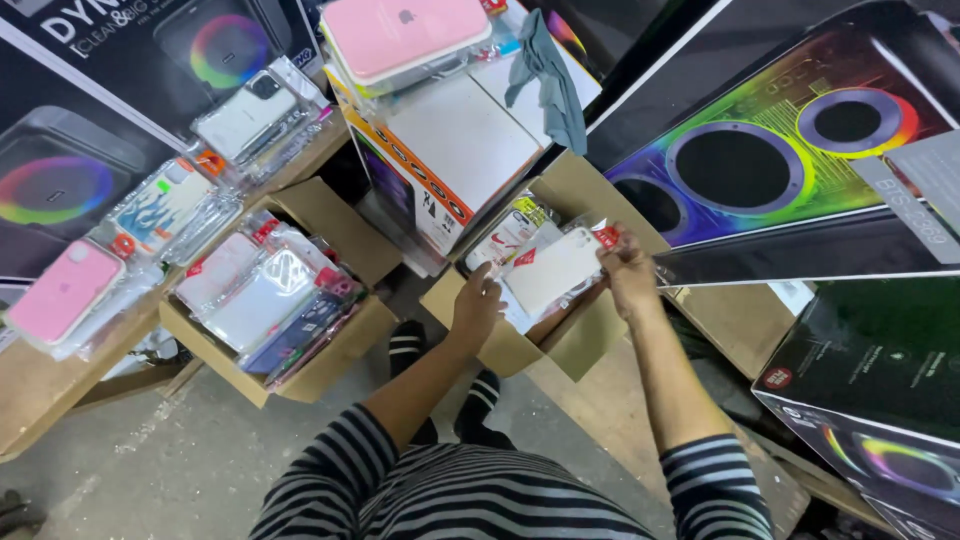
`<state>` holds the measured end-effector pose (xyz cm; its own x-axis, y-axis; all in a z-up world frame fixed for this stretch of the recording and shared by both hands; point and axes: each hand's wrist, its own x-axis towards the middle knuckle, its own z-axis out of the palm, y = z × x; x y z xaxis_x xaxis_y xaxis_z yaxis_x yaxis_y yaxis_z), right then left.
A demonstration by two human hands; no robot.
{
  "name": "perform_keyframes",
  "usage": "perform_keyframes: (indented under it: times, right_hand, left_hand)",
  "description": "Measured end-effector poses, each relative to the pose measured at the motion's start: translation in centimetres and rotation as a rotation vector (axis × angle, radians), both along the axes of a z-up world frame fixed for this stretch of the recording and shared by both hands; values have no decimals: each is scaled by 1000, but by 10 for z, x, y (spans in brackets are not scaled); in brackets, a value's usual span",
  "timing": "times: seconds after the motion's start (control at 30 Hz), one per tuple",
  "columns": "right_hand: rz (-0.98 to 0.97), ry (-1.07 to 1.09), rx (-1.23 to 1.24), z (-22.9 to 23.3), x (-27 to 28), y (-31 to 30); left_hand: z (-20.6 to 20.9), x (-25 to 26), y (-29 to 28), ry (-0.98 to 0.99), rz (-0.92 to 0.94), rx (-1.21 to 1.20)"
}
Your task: Sort and clean phone cases in a stockroom setting.
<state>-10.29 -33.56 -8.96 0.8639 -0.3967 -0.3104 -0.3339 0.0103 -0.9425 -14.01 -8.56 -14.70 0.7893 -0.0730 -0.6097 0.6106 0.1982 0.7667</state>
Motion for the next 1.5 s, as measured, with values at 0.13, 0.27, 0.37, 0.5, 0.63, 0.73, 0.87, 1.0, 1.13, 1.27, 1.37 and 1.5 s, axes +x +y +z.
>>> perform_keyframes:
  times: [0.13,0.27,0.37,0.5,0.63,0.73,0.87,1.0,1.13,1.27,1.37,1.5]
  right_hand:
    - [49,-90,-106,-86,5,-12]
    - [77,-66,-194,-108,27,4]
    - [109,74,-290,-155,37,-1]
    - [220,253,-667,-200,-3,1]
    - [215,177,-927,-205,-68,29]
    - [202,269,-705,-188,-89,56]
    - [171,386,-573,-210,-90,70]
    - [289,452,-732,-260,-72,61]
    - [480,706,-790,-291,-66,42]
    - [516,693,-789,-248,-62,43]
    - [234,443,-622,-159,-31,52]
    - [-94,89,-615,-100,43,31]
  left_hand:
    - [-58,5,-18,59,31,53]
    - [-75,15,-17,20,89,220]
    - [-105,19,-18,-7,-43,493]
    - [-112,-7,-21,-458,-283,919]
    - [-86,-2,-15,-900,-279,1259]
    - [-87,14,-14,-913,-609,1238]
    - [-87,39,-20,-682,-1027,1120]
    - [-149,47,-29,-571,-1123,1138]
    - [-160,43,-30,-585,-1170,1215]
    - [-128,49,-28,-579,-1207,1161]
    - [-80,53,-29,-823,-994,1107]
    - [49,64,8,-1440,-499,1016]
